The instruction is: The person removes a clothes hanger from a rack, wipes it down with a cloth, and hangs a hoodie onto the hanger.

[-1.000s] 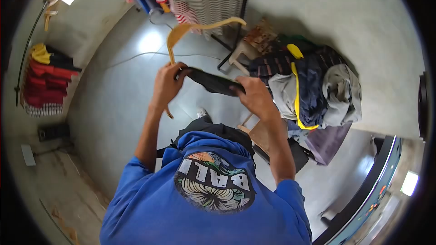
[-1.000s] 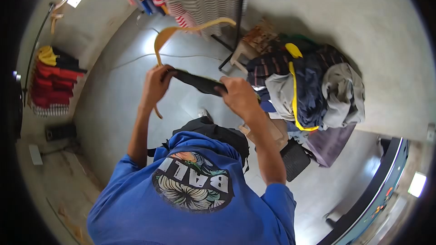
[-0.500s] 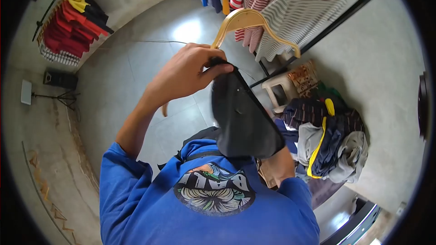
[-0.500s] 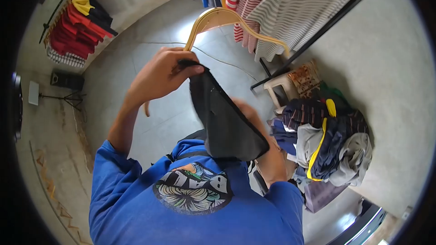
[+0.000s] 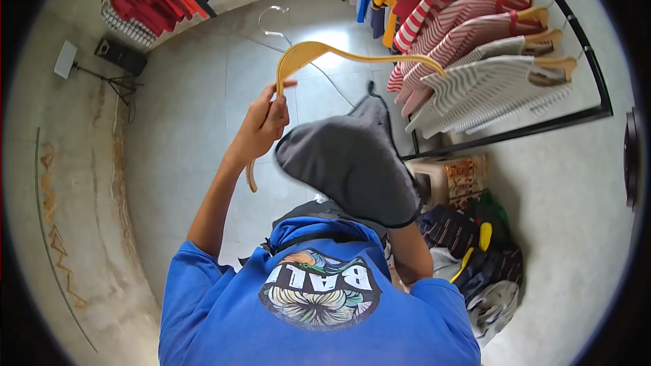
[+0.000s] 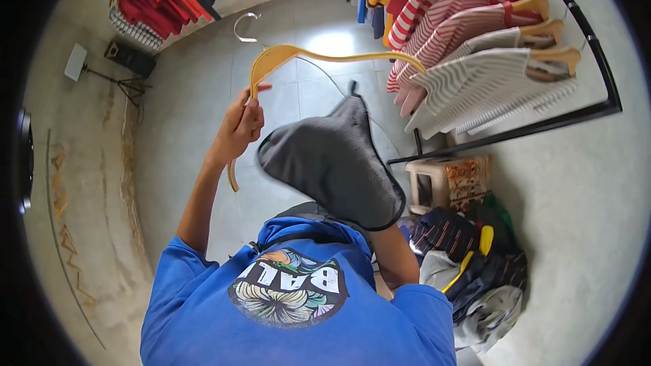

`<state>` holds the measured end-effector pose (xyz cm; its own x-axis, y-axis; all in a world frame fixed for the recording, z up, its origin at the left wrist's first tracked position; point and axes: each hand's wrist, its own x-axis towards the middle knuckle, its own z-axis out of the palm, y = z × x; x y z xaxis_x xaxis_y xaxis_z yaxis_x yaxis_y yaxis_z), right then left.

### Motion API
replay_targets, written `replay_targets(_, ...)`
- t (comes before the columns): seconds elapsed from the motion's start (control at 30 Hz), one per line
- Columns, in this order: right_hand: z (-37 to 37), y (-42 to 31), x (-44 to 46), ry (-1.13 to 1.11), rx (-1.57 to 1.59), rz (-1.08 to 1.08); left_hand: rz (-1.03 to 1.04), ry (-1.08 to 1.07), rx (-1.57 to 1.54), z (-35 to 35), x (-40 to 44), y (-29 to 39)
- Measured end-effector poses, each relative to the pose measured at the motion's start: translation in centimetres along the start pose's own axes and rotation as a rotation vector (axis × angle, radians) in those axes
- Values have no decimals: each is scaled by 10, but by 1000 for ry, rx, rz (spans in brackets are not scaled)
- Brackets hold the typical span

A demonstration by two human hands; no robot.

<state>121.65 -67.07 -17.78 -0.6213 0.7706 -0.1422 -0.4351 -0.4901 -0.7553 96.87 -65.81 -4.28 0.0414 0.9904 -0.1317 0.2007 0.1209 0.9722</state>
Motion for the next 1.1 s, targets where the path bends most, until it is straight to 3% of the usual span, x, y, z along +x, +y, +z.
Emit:
replay_targets(0.17,25,-64,26,43,-348,-274,9,109,-13,25,-3,-25)
replay_targets(0.3,39,-60,52,-32,-977,-225,13,45,341,65,-2,-27)
replay_targets(0.37,33,-38,58,-109,-220,-330,146,193,422,80,-4,-38)
replay_targets(0.4,33,-38,64,-130,-218,-319,213,268,467,85,-4,-37)
replay_targets(0.5,38,-38,89,-221,416,158,310,373,593,83,-6,-21)
replay_targets(0.7,21,-22,81,-324,5,56,237,455,745,85,-24,-43)
replay_targets(0.83,14,-19,78,-337,-20,205,373,584,618,99,-32,-30)
replay_targets(0.93,11,-30,73,-351,-21,245,117,532,168,109,-45,-35)
replay_targets(1.1,29,-62,88,-365,101,113,86,572,250,114,-48,-52)
